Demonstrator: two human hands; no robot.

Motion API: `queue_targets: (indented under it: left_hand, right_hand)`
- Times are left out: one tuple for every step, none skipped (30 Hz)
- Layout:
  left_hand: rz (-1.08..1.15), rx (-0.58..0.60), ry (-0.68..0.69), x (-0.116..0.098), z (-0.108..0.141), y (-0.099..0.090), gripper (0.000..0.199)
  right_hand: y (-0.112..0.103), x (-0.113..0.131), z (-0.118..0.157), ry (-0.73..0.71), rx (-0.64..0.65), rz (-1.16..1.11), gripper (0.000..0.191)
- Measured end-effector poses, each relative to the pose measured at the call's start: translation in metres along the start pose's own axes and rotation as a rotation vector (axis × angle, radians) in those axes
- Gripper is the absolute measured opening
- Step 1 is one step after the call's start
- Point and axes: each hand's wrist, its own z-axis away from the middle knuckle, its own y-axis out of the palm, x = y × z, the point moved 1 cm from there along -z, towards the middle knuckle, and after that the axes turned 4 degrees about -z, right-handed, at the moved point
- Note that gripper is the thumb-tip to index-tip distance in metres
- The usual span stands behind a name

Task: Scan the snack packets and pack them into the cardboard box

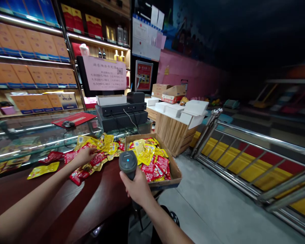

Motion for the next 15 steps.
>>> queue_targets:
  left_hand:
    - [-0.062, 0.019, 0.023, -0.001, 0.003, 0.001, 0.039]
    - [-0.118, 0.028, 0.045, -0.004, 0.005, 0.002, 0.041]
    - [-0.170, 0.032, 0.063, -0.006, 0.006, 0.003, 0.043]
    - [-0.217, 0.034, 0.075, -0.009, 0.006, 0.005, 0.044]
    - [-0.257, 0.040, 0.079, -0.011, 0.006, 0.006, 0.045]
    - [-0.287, 0.050, 0.079, -0.013, 0.005, 0.007, 0.045]
    - [-0.305, 0.062, 0.075, -0.015, 0.003, 0.008, 0.044]
    - [-0.311, 0.071, 0.068, -0.017, 0.002, 0.009, 0.044]
    - [-0.309, 0.076, 0.057, -0.019, -0.001, 0.010, 0.044]
    - [-0.301, 0.076, 0.042, -0.021, -0.003, 0.010, 0.044]
    - [-0.291, 0.075, 0.027, -0.023, -0.004, 0.010, 0.044]
    - [-0.278, 0.074, 0.013, -0.024, -0.006, 0.009, 0.044]
    - [-0.260, 0.075, 0.000, -0.026, -0.007, 0.008, 0.041]
    - [-0.237, 0.077, -0.008, -0.027, -0.008, 0.006, 0.037]
    - [-0.208, 0.081, -0.009, -0.028, -0.009, 0.004, 0.032]
  right_hand:
    - [0.001, -0.001, 0.000, -0.001, 0.008, -0.001, 0.033]
    - [0.002, -0.002, 0.000, 0.001, 0.014, -0.003, 0.033]
    - [0.003, -0.002, 0.000, 0.005, 0.016, -0.003, 0.034]
    - [0.003, -0.003, 0.000, 0.010, 0.015, -0.002, 0.034]
    - [0.004, -0.003, 0.001, 0.015, 0.012, -0.001, 0.034]
    - [0.003, -0.003, 0.001, 0.018, 0.007, 0.000, 0.035]
    - [0.003, -0.004, 0.002, 0.021, 0.001, 0.002, 0.035]
    - [0.002, -0.004, 0.003, 0.024, -0.007, 0.003, 0.035]
    - [0.002, -0.005, 0.004, 0.028, -0.015, 0.003, 0.036]
    - [0.001, -0.005, 0.004, 0.034, -0.021, 0.001, 0.037]
    - [-0.001, -0.006, 0.005, 0.039, -0.027, -0.001, 0.038]
    - [-0.002, -0.006, 0.006, 0.042, -0.031, -0.004, 0.038]
    - [-0.004, -0.006, 0.007, 0.042, -0.037, -0.006, 0.039]
    - [-0.005, -0.006, 0.008, 0.039, -0.042, -0.007, 0.039]
    - [-0.007, -0.005, 0.009, 0.033, -0.046, -0.007, 0.038]
